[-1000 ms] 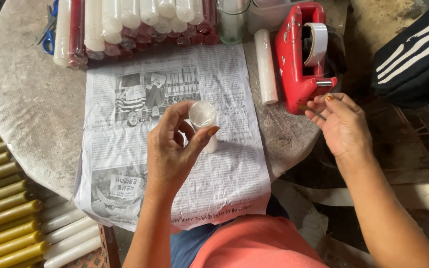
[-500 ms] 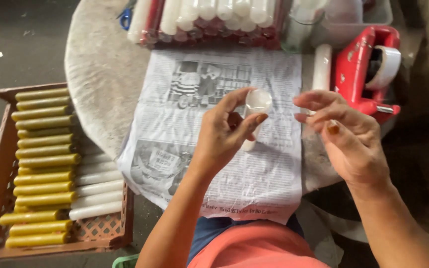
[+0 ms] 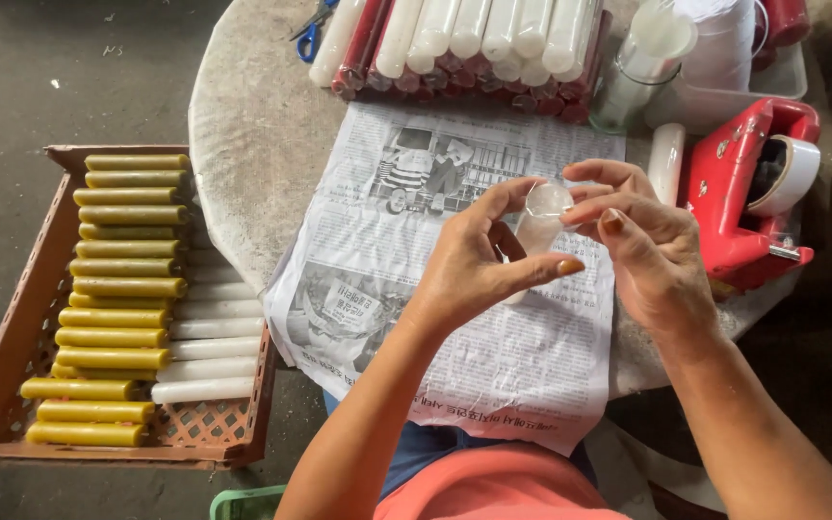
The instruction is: Wrapping individual wax candles in newspaper and securing them for packaging.
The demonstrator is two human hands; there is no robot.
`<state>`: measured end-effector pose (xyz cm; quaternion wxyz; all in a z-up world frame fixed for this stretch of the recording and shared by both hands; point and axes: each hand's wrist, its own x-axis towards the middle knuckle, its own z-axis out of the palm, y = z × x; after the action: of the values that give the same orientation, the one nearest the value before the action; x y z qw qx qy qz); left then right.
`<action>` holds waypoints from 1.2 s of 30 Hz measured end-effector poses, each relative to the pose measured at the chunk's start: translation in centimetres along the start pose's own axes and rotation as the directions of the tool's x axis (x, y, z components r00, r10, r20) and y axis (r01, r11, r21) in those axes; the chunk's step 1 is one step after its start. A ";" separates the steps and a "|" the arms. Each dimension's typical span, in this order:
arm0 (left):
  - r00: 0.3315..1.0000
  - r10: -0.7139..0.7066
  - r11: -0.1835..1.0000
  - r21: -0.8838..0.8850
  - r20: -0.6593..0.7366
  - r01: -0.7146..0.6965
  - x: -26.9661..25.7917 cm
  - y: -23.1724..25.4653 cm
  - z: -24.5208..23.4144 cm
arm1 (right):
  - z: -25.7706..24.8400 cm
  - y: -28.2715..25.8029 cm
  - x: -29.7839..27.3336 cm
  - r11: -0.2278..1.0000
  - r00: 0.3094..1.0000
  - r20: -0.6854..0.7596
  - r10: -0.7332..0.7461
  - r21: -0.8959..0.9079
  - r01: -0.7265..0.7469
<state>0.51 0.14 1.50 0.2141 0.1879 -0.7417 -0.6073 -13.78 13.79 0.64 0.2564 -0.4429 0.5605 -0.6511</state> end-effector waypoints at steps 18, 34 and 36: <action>0.869 0.475 0.857 0.298 -0.140 -0.420 -1.2 -4.1 4.0 | 0.5 0.4 -0.7 0.990 0.984 -0.142 0.105 0.107 -0.090; 0.956 0.293 0.937 0.194 0.021 -0.292 -3.1 -2.5 2.9 | 2.0 -0.2 0.4 0.894 0.913 -0.085 0.399 0.257 -0.367; 0.960 0.276 0.935 0.220 0.036 -0.277 -3.4 -2.0 2.5 | 3.0 0.5 0.6 0.689 0.822 -0.034 0.568 0.567 -0.452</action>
<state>2.01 3.62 -1.17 0.2732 0.1031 -0.8246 -0.4846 -11.60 11.65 0.28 0.4812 -0.1087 0.4806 -0.7250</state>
